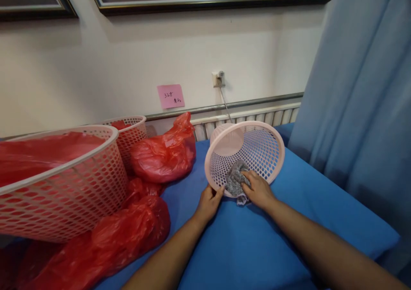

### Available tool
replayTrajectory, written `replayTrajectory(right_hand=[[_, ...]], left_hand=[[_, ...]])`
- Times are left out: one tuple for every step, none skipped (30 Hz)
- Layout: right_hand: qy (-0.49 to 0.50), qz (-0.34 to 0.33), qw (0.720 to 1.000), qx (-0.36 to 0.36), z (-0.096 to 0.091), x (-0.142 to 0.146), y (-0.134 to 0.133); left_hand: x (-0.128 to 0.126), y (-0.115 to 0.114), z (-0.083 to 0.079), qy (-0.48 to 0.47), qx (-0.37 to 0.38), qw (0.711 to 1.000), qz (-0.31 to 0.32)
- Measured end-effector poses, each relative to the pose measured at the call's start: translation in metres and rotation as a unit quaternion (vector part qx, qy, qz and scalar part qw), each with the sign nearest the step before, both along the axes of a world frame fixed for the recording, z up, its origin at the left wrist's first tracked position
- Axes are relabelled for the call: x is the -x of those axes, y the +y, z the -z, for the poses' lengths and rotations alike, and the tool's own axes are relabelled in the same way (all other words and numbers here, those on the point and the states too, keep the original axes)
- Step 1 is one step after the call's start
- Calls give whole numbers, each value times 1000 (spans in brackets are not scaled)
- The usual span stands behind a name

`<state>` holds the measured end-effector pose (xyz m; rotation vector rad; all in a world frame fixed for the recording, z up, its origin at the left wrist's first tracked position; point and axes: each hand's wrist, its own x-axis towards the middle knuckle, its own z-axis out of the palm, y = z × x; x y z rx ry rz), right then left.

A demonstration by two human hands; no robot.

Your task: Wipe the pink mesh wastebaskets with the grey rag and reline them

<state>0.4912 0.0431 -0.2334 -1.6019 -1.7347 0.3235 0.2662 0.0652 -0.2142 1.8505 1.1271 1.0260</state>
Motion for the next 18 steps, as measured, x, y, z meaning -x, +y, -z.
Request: replayTrajectory(right_hand=[[-3, -7, 1000, -13, -2, 8, -3], [-2, -13, 999, -32, -5, 18, -5], [1, -20, 998, -54, -8, 28, -8], [6, -29, 997, -75, -12, 38, -11], [8, -41, 995, -91, -16, 49, -13], [5, -57, 993, -100, -19, 59, -16], [-1, -73, 992, -101, -22, 67, -17], [-12, -86, 992, -94, -24, 73, -19], [-28, -95, 992, -81, -25, 75, -19], [-51, -98, 992, -63, -25, 73, -19], [-77, -92, 992, -40, -25, 67, -17], [-103, -78, 992, -16, -24, 56, -14], [-125, -55, 991, 7, -24, 43, -10], [-140, -23, 990, 25, -24, 28, -5], [-146, 15, 989, 35, -26, 13, 0], [-144, 49, 988, 37, -28, 0, 5], [-139, 76, 987, 33, -32, -10, 10], [-134, 92, 986, 27, -35, -15, 13]], left_hand=[[-2, 3, 3, -8, 10, 1000, 1], [-3, 4, 5, -12, 13, 1000, -10], [-2, 5, 6, -13, 13, 1000, -22], [-1, 4, 6, -16, 12, 999, -33], [2, 4, 5, -21, 9, 999, -45], [5, 3, 4, -24, 5, 998, -57], [9, 2, 2, -26, -1, 997, -68], [13, 1, 0, -26, -6, 997, -78], [16, 1, -2, -24, -11, 996, -86], [19, 1, -3, -21, -14, 995, -93], [22, 1, -5, -18, -15, 995, -97], [25, 1, -6, -13, -15, 995, -99], [26, 2, -7, -8, -16, 995, -100], [27, 3, -8, -3, -16, 995, -99], [27, 4, -9, 3, -18, 995, -98], [26, 5, -10, 7, -21, 995, -96], [25, 6, -10, 10, -26, 995, -94], [23, 7, -11, 11, -32, 995, -93]])
